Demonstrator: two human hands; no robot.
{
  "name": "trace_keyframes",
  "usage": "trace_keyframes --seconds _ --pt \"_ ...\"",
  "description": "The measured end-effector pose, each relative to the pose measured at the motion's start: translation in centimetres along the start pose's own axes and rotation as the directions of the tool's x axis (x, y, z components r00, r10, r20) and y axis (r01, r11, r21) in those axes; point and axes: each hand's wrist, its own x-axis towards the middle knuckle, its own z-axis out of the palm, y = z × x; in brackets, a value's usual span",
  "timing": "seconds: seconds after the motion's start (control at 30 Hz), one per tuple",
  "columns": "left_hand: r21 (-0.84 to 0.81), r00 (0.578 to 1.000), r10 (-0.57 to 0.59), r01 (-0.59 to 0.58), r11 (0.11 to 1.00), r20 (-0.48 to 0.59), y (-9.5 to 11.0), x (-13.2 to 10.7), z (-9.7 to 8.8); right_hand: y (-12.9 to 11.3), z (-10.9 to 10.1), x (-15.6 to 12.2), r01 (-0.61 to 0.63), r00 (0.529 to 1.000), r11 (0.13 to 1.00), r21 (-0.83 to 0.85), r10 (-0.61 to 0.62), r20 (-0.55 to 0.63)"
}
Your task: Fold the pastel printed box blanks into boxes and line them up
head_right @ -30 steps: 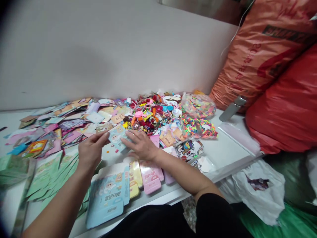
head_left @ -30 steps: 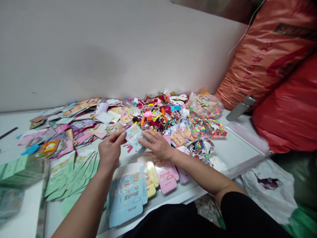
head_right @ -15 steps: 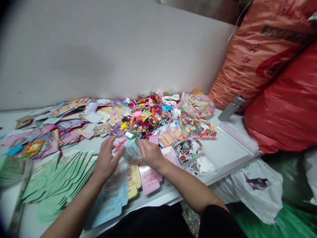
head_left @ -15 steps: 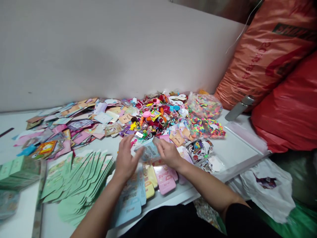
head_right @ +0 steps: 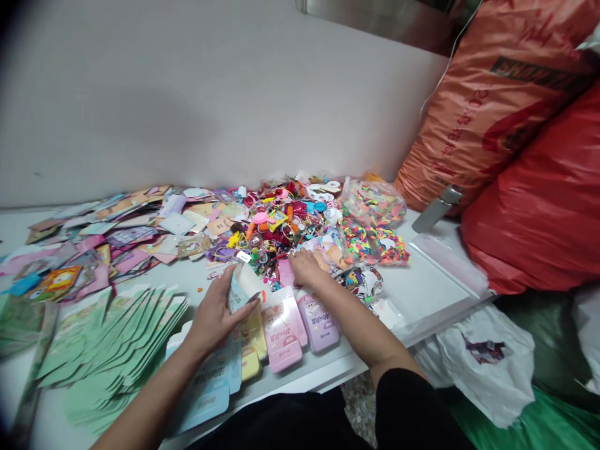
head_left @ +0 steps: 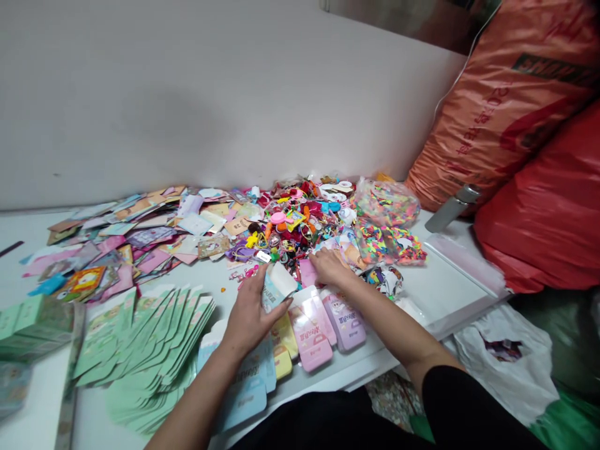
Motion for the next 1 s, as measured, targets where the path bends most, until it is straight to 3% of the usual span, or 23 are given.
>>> trace_keyframes --seconds 0.1,0.2,0.23,0.3,0.37,0.4,0.47,0.57,0.7,0.83,1.0 --pt "0.014 0.999 -0.034 0.034 0.999 0.002 0.0 -0.1 -0.1 0.7 -0.6 -0.5 -0.011 0.999 1.0 0.016 0.011 -0.039" --pt "0.059 0.999 -0.047 0.047 0.997 0.012 0.0 0.1 0.1 1.2 -2.7 -2.3 -0.058 0.952 0.95 0.307 0.145 -0.268" --pt "0.071 0.999 -0.05 0.05 0.996 0.009 0.1 0.2 0.2 1.0 -3.4 -3.1 -0.046 0.915 0.883 0.467 0.225 -0.334" --pt "0.089 0.999 -0.045 0.043 0.995 0.018 0.3 0.4 0.7 0.0 -4.6 -4.9 0.016 0.856 0.672 0.74 0.373 -0.357" --pt "0.106 0.999 -0.031 0.027 0.994 0.032 0.8 0.6 1.2 -1.7 -5.1 -6.7 0.07 0.838 0.493 0.867 0.443 -0.32" --pt "0.113 0.999 -0.022 0.018 0.993 0.031 0.9 0.7 1.4 -2.7 -5.1 -7.5 0.089 0.831 0.464 0.881 0.453 -0.323" --pt "0.135 1.0 -0.003 0.001 0.991 0.017 1.2 0.8 1.7 -4.2 -4.8 -8.7 0.11 0.81 0.508 0.854 0.453 -0.374" --pt "0.216 0.996 0.086 -0.089 0.972 0.023 1.4 0.7 1.9 -5.4 -4.3 -9.6 0.096 0.794 0.646 0.758 0.409 -0.449" --pt "0.327 0.984 0.174 -0.174 0.929 0.031 1.6 0.4 2.3 -6.4 -3.5 -9.9 0.05 0.829 0.832 0.552 0.273 -0.487" --pt "0.309 0.983 0.183 -0.164 0.937 -0.034 1.8 0.3 2.6 -7.5 -2.8 -9.9 0.028 0.811 0.884 0.467 0.253 -0.528" --pt "0.264 0.974 0.227 -0.219 0.939 0.003 2.2 0.1 2.9 -8.4 -2.1 -9.8 0.031 0.907 0.928 0.371 0.129 -0.4"
